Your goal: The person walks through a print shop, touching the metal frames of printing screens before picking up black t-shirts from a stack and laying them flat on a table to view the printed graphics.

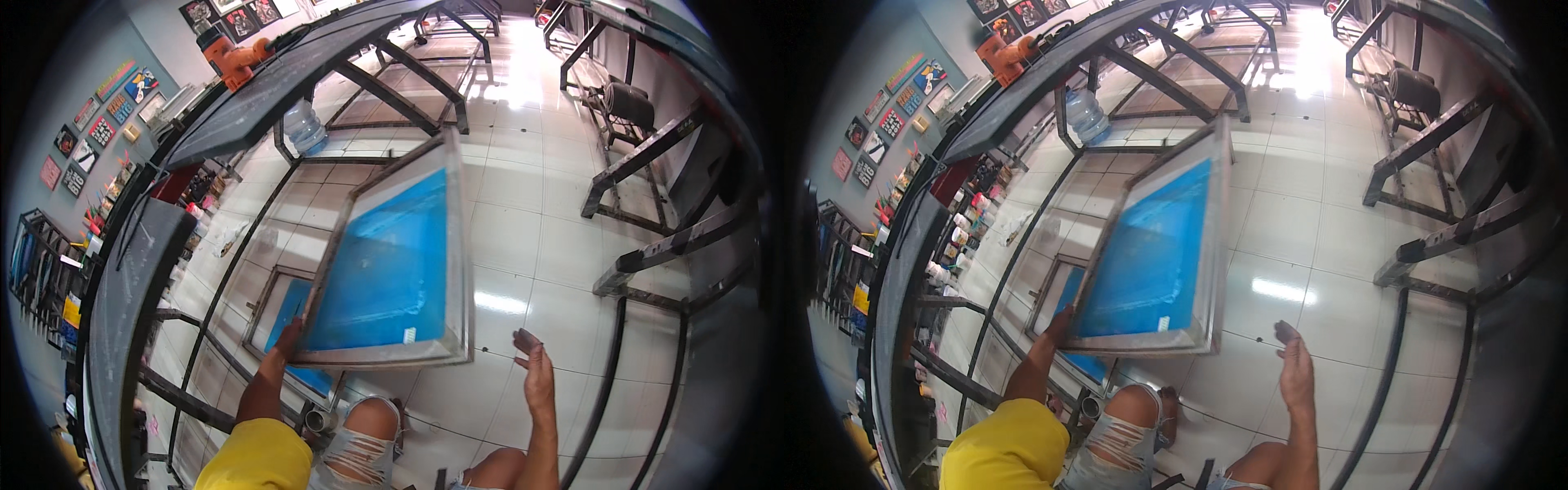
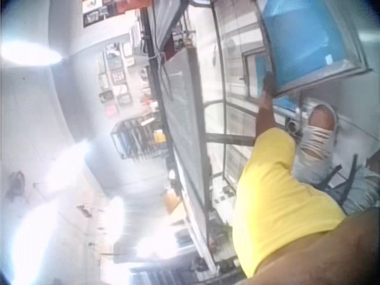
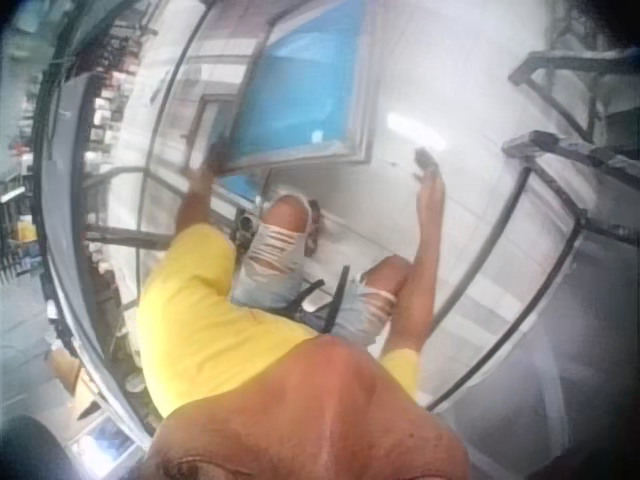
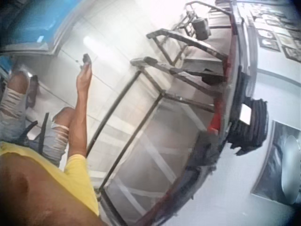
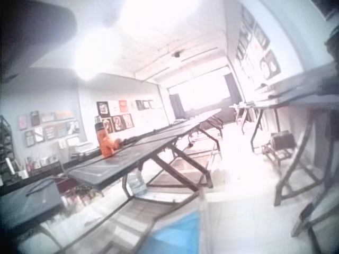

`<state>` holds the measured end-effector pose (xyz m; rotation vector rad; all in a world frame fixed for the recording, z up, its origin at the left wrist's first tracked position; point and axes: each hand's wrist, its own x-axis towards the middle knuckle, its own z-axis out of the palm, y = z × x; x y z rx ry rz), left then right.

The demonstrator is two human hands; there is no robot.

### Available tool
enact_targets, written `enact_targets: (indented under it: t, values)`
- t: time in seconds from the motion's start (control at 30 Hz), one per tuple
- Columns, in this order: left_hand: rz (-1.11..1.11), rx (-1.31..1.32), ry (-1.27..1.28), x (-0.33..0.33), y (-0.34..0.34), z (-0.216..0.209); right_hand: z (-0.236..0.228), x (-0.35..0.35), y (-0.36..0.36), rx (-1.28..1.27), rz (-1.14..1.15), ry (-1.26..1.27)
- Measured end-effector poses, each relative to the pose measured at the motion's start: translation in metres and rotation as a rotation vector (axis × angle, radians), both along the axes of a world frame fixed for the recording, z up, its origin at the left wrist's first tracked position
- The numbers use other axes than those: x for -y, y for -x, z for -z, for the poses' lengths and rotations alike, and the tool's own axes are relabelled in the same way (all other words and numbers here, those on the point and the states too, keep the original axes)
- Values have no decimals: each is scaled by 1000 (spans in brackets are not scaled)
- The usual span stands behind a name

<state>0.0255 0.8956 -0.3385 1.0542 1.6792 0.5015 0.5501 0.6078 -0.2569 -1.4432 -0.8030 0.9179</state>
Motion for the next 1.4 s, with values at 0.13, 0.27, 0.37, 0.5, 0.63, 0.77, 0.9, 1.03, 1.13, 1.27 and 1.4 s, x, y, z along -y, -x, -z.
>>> enact_targets:
  t: [0.13, 0.27, 0.37, 0.5, 0.63, 0.77, 0.9, 1.03, 1.13, 1.27, 1.4]
  values:
    - [172, -21, 43, 37, -60, -29, -82, 21, 22, -194, 28, -14]
    - [106, 122, 87, 66, -113, -49, -159, 64, 24, 3, 116, -8]
    - [87, 32, 184, 83, -118, -52, -218, 87, 28, -65, 127, 174]
    - [113, 12, 162, 116, -115, -51, -294, 99, 42, -1, 196, 273]
    - [74, 0, 157, 141, -138, -86, -367, 118, 47, 118, 219, 303]
    - [147, 173, 82, 176, -161, -174, -444, 145, 59, 311, 229, 261]
    - [74, 190, 134, 188, -198, -259, -507, 165, 55, 438, 245, 197]
    - [78, 318, 102, 175, -238, -319, -556, 174, 41, 660, 335, 148]
    - [84, 361, 11, 155, -264, -353, -585, 172, 27, 698, 382, 160]
    - [46, 585, -44, 106, -313, -397, -607, 146, -13, 773, 495, 158]
    - [48, 671, -242, 40, -377, -434, -600, 97, -68, 838, 695, 202]
